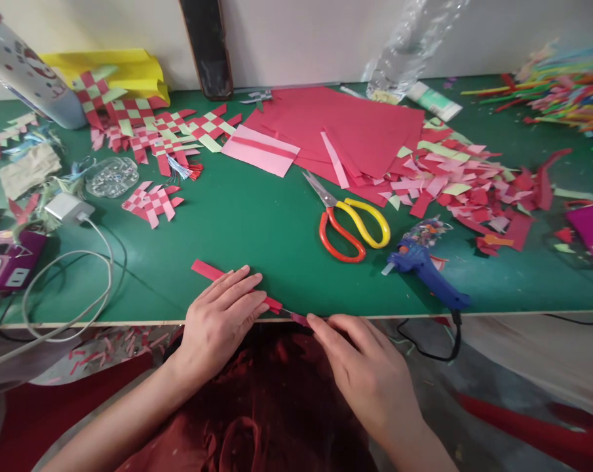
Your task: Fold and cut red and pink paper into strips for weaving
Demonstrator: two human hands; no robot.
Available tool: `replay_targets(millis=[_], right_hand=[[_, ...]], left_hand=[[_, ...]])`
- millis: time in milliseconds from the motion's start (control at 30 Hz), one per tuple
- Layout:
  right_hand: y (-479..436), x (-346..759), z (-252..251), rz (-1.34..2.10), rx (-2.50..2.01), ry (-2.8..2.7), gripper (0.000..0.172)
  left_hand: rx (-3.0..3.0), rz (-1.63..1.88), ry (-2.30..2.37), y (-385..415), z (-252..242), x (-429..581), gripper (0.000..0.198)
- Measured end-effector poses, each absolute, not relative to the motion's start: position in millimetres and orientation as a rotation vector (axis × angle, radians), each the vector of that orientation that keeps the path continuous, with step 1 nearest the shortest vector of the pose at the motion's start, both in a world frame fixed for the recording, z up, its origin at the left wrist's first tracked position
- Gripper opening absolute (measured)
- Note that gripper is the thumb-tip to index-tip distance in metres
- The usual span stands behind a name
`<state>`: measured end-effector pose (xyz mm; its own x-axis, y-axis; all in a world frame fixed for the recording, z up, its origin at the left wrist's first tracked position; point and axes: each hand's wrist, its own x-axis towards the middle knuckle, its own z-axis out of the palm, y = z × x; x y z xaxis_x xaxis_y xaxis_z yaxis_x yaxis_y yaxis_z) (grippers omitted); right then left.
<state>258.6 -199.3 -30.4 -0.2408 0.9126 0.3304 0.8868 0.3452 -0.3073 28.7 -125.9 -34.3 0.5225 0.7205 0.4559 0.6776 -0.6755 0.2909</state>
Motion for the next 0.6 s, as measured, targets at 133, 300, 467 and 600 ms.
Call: replay_targets(millis=[133,300,467,600], right_hand=[[-197,258,-28,0.007,-1.602,-2.214,0.03],[-194,255,-24,-0.013,-1.622,-2.214,0.029],[-189,251,-21,-0.005,-1.601,-2.235,0.027],[-185,251,-20,0.02,-1.606,-2.247,0.028]], left_hand=[[2.743,0.778,1.181,-126,-36,21,0.016],[2.924,0.347,0.947,-126,-31,4,0.049],[2.879,0.155,1.148,-129,-26,-3,0.072],[2.838,0.123,1.175,-131,-24,-1,0.081]])
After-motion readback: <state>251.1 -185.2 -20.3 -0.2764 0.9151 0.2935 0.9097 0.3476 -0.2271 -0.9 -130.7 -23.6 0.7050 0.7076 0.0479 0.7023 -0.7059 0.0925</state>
